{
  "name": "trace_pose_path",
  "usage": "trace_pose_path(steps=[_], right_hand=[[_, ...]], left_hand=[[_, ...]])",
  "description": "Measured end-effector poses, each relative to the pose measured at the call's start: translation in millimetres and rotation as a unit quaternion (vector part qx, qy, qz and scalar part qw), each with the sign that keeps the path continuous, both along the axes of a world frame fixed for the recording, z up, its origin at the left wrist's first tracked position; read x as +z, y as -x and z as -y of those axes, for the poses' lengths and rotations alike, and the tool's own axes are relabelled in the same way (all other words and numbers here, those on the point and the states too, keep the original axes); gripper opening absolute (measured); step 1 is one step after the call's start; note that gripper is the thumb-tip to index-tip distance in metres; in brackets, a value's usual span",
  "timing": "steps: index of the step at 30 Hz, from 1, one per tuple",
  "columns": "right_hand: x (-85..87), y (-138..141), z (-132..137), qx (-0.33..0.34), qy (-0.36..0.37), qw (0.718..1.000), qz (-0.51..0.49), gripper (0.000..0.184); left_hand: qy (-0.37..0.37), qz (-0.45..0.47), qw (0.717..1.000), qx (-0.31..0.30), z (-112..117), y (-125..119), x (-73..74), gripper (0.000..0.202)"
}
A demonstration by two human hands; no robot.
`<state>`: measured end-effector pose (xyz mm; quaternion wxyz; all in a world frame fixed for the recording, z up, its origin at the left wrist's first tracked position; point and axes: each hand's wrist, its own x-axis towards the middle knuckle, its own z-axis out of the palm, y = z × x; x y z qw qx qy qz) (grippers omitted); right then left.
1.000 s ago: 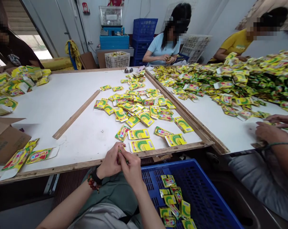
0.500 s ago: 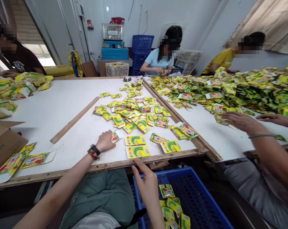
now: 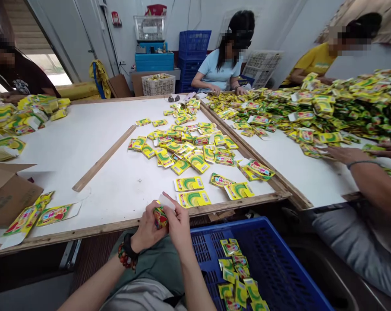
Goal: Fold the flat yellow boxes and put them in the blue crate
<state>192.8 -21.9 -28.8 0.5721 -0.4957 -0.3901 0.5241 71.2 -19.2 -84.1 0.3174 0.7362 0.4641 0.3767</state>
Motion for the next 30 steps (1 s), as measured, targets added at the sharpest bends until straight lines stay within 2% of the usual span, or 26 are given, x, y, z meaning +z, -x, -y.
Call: trace_pose_path(steps=[4, 6, 9, 12, 16, 20, 23, 25, 27, 28, 30], right_hand=[[2.1, -7.4, 6.4, 0.076, -0.075, 0.988, 0.114, 0.032], [1.7, -7.4, 8.5, 0.049, -0.075, 0.984, 0.154, 0.030], [-1.2, -5.9, 8.0, -0.016, -0.015, 0.984, 0.177, 0.033], [-1.5, -6.8, 5.1, -0.004, -0.007, 0.982, 0.187, 0.034], [2.1, -6.1, 4.5, 0.047, -0.082, 0.969, 0.230, 0.029], [-0.8, 9.1, 8.1, 0.019, -0.166, 0.939, 0.301, 0.031], [-5.1, 13.1, 14.7, -0.001, -0.199, 0.930, 0.310, 0.031], [-6.5, -3.0, 25.0, -0.020, -0.180, 0.930, 0.319, 0.028], [-7.2, -37.2, 41.4, -0.068, -0.108, 0.924, 0.362, 0.029], [-7.6, -58.9, 51.0, -0.099, -0.054, 0.910, 0.398, 0.033], [-9.1, -101.9, 69.1, -0.147, 0.058, 0.851, 0.500, 0.044]], left_hand=[[0.008, 0.019, 1.000, -0.003, -1.4, -4.5, 4.1, 0.082], [0.045, -0.010, 0.999, -0.005, -1.3, -5.8, 9.8, 0.079], [0.086, -0.072, 0.994, 0.008, 0.1, -6.7, 15.5, 0.067], [0.088, -0.081, 0.993, 0.021, 0.8, -6.9, 16.1, 0.069], [0.069, -0.061, 0.996, 0.020, -1.6, -8.3, 10.3, 0.063], [0.050, -0.050, 0.997, 0.038, -0.7, -8.9, 2.0, 0.051], [0.049, -0.045, 0.997, 0.033, 2.2, -5.1, 8.1, 0.051], [0.043, -0.053, 0.997, -0.032, 0.0, -1.7, 21.6, 0.058], [0.016, -0.072, 0.989, -0.126, -9.8, -1.8, 38.5, 0.061], [-0.004, -0.084, 0.984, -0.158, -18.4, -4.6, 46.1, 0.058], [-0.033, -0.128, 0.977, -0.166, -42.7, -17.5, 56.3, 0.046]])
